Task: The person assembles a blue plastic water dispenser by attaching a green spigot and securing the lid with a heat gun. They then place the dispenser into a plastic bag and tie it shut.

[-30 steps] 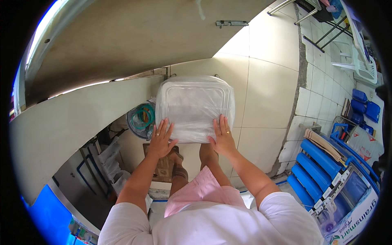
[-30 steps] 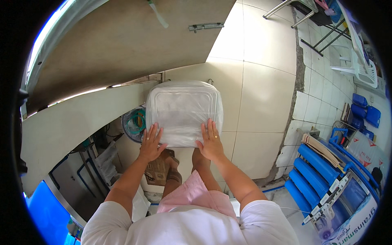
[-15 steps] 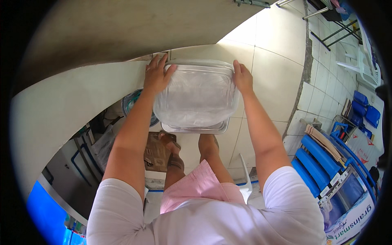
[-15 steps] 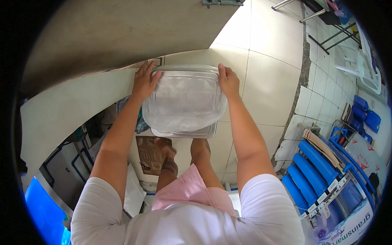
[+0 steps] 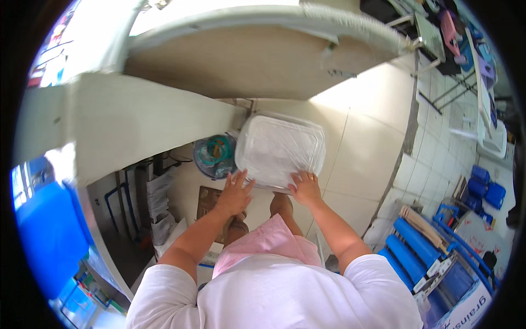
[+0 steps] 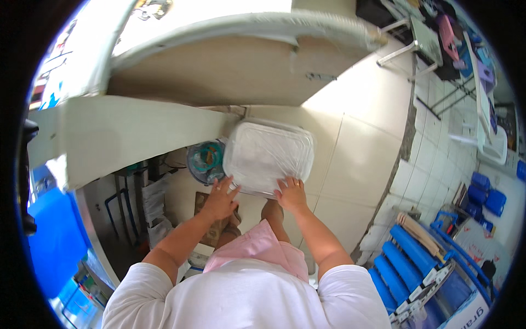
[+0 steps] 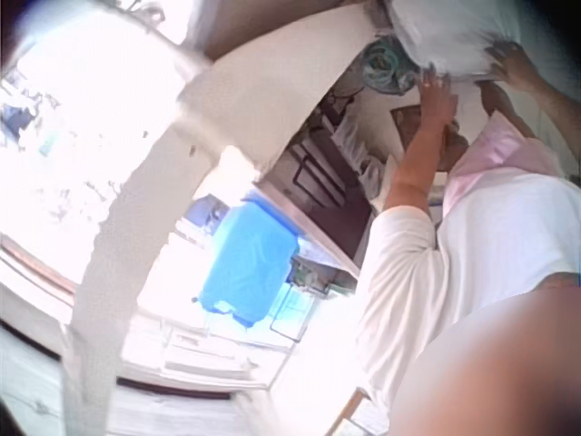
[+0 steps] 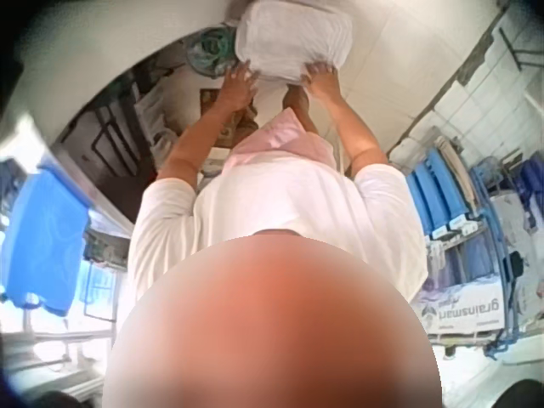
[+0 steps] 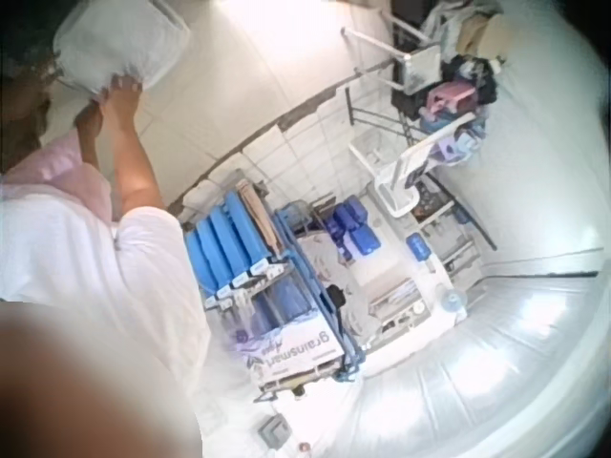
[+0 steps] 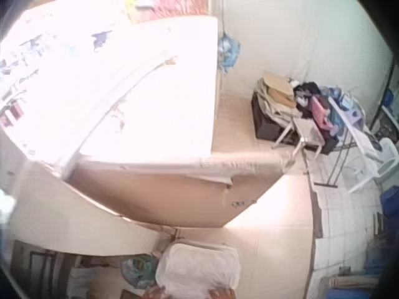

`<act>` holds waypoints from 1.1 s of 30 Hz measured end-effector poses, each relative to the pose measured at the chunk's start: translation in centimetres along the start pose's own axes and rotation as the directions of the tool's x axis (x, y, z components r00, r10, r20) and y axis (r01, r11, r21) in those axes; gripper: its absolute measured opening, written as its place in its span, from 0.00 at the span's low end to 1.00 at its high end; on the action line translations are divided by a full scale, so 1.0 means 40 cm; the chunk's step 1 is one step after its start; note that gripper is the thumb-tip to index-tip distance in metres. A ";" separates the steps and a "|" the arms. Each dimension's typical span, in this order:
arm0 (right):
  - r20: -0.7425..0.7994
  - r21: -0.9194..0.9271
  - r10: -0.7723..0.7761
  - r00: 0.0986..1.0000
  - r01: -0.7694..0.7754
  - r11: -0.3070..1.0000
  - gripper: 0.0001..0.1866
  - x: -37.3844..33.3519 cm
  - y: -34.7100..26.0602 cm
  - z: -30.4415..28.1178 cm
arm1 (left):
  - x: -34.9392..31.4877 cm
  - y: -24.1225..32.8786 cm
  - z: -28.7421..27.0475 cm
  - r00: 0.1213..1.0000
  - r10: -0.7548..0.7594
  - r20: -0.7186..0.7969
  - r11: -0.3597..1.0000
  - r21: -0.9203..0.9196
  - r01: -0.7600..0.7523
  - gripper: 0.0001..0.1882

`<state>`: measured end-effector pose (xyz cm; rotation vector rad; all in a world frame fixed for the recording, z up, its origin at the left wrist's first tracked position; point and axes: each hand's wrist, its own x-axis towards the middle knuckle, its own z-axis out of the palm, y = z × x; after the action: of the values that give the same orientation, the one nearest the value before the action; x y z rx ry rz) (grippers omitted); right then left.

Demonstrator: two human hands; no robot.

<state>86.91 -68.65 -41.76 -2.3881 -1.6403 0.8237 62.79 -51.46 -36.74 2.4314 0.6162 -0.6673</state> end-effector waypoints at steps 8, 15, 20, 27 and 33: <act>0.219 0.042 0.027 0.975 -0.037 0.998 0.27 0.079 -0.137 -0.168 | -0.456 0.018 -0.149 0.963 -0.246 0.115 0.909 -0.319 0.270 0.31; 0.417 0.098 -0.352 0.838 0.343 0.934 0.27 0.069 -0.514 -0.258 | -0.862 -0.083 -0.250 0.761 -0.534 -0.369 0.799 -0.515 0.311 0.31; 0.154 0.396 -0.677 0.720 0.583 0.710 0.21 0.107 -1.141 -0.408 | -1.150 -0.223 -0.303 0.142 -0.566 -0.812 0.808 -0.513 0.289 0.36; -0.474 -0.168 -0.870 -0.134 0.984 -0.061 0.22 0.042 -2.059 -0.821 | -1.455 -0.473 -0.463 -0.668 -0.383 -0.639 0.754 -0.633 0.173 0.54; 0.095 -0.521 -0.991 0.091 0.853 0.028 0.18 0.013 -2.482 -0.943 | -1.489 -0.512 -0.537 -0.670 -0.519 -0.531 0.771 -0.630 -0.098 0.63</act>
<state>24.11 -21.06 29.45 -0.7385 -2.7860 -0.2772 12.51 -39.85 5.29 1.3619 1.9653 2.0705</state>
